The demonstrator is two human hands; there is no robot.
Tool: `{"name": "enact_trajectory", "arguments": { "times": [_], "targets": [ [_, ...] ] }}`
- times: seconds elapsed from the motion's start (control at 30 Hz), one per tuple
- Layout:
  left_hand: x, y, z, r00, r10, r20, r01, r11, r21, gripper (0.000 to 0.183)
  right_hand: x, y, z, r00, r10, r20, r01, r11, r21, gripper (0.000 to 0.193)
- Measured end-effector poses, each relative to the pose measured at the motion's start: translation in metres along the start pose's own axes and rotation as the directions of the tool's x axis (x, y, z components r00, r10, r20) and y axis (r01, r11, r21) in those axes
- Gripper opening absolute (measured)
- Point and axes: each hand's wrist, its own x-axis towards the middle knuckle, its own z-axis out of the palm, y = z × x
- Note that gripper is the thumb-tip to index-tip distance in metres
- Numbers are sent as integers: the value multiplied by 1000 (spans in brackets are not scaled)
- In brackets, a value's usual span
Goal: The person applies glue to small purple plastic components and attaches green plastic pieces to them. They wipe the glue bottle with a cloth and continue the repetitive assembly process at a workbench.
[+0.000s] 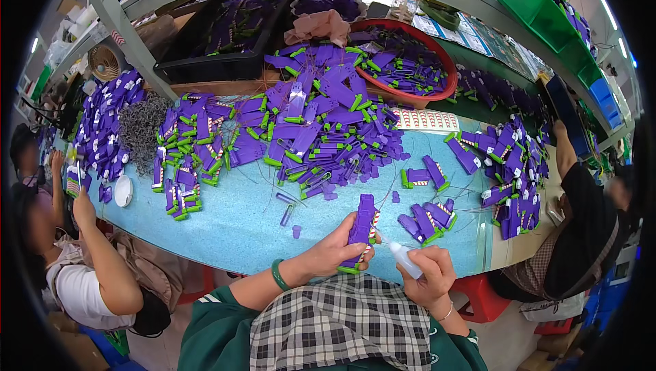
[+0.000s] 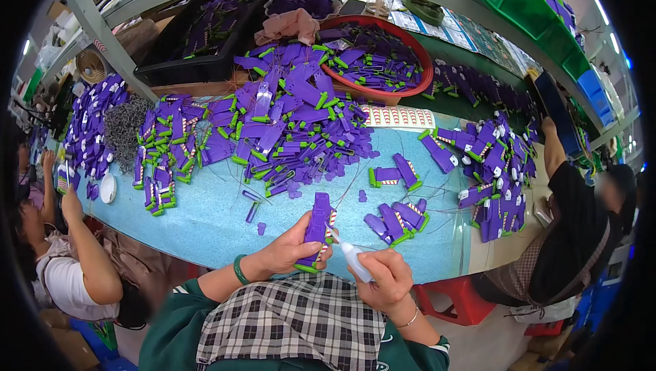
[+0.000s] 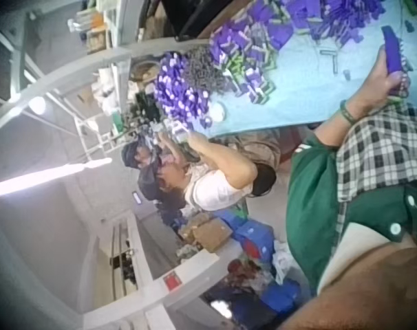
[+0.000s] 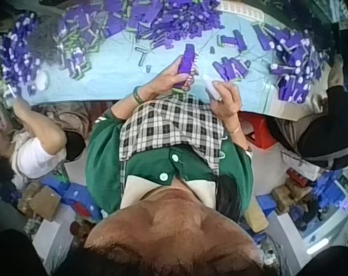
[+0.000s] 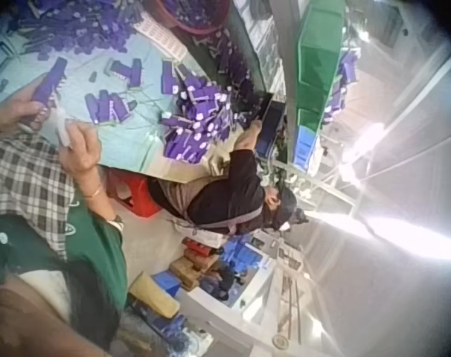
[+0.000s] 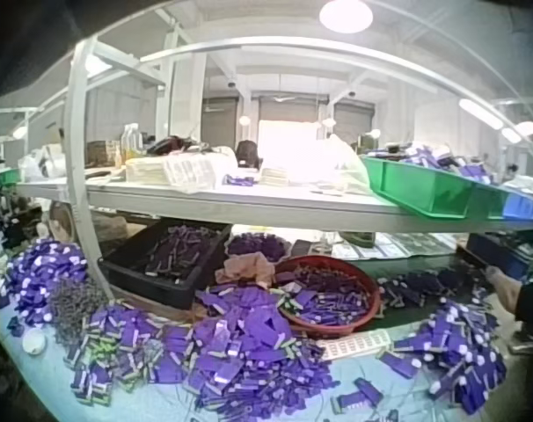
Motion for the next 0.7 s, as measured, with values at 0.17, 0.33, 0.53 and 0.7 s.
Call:
{"name": "enact_trajectory", "arguments": {
  "times": [0.17, 0.33, 0.53, 0.7],
  "targets": [
    [-3, 1, -5, 999, 18, 30, -22, 993, 112, 52, 5, -1, 6, 1000, -19, -23, 19, 1000, 1, 38],
    [-4, 0, -9, 999, -22, 40, 15, 986, 168, 51, 5, -3, 4, 1000, -5, 19, 5, 1000, -22, 40],
    [-2, 0, 0, 997, 61, -39, -47, 954, 298, 49, 2, -5, 3, 1000, -9, 3, 9, 1000, 4, 41],
    [0, -3, 2, 994, 77, -74, -36, 893, 449, 47, 3, -5, 3, 1000, -16, 17, 16, 1000, 23, 42]
  ]
}}
